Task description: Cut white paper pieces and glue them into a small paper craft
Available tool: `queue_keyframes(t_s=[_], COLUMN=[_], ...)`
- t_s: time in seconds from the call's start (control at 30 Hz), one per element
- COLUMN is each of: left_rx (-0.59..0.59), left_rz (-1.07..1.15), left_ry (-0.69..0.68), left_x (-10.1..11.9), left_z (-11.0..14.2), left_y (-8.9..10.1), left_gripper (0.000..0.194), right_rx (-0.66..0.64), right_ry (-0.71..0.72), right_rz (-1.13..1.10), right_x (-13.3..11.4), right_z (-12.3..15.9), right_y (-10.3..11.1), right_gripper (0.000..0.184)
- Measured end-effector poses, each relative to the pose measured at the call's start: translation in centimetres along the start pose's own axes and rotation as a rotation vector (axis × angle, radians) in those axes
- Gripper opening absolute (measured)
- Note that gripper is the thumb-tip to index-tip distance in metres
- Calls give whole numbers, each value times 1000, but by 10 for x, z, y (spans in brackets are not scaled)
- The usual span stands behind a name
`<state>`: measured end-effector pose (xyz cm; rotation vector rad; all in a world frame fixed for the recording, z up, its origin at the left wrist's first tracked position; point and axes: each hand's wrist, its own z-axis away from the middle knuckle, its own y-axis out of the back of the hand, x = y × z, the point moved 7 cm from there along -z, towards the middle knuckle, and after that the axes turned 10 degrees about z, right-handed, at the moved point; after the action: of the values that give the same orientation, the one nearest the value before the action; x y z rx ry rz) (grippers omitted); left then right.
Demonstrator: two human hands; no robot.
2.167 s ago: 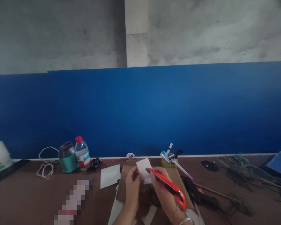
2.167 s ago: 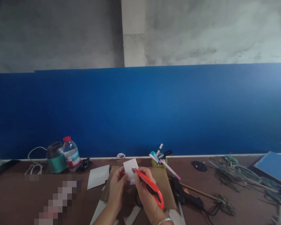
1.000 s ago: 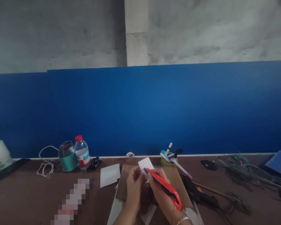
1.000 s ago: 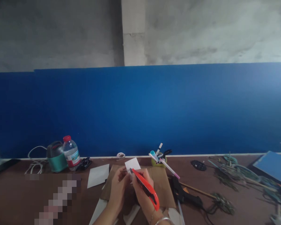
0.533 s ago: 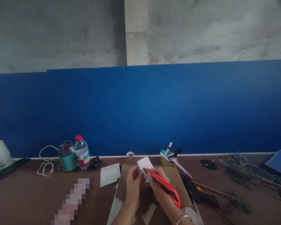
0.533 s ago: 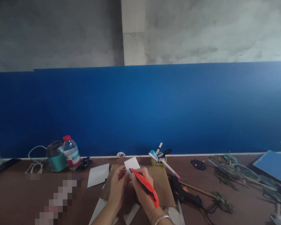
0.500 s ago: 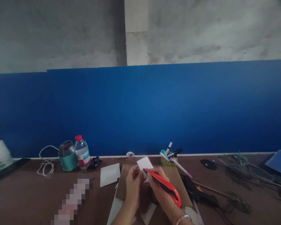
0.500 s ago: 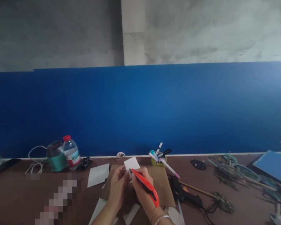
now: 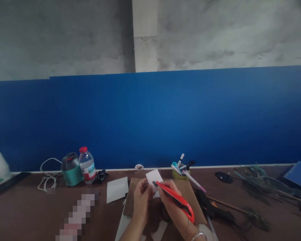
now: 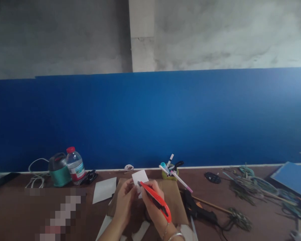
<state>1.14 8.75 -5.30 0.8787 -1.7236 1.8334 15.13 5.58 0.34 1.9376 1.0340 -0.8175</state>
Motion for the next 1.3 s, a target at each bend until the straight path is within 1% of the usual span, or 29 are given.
queue_keyframes(t_s=[0.13,0.43,0.53,0.63,0.8,1.0,1.1,1.2,1.3], left_rx=[-14,-38,-36,-23,-5,-2,12,21,50], left_rz=[4,-5,-12,-34,-59,-37,-50,-62,-70], left_ry=[-11,-21,-26,-23,-3,7,14,0,-20], left_x=[4,2,4,5,1,1,1,3,8], left_z=[3,2,3,2,-1,-3,-5,-6,-5], left_y=[-4,-3,-4,-2,2,3,5,6,7], left_gripper=[42,43,44,46,46,50,51,53,51], right_rx=[-26,-53,-34,-44,-105,-153,-186,-169,-132], right_ry=[29,5,17,17,13,31,-5,-47,-163], right_rz=[27,25,41,42,43,38,18,-47,-164], right_x=[1,-6,-5,-1,4,-12,-12,-1,15], right_z=[-1,-2,-3,-3,-5,-9,-10,-13,-16], right_y=[-3,1,0,-3,-5,6,6,3,0], right_gripper=[16,11,12,15,15,13,12,12,21])
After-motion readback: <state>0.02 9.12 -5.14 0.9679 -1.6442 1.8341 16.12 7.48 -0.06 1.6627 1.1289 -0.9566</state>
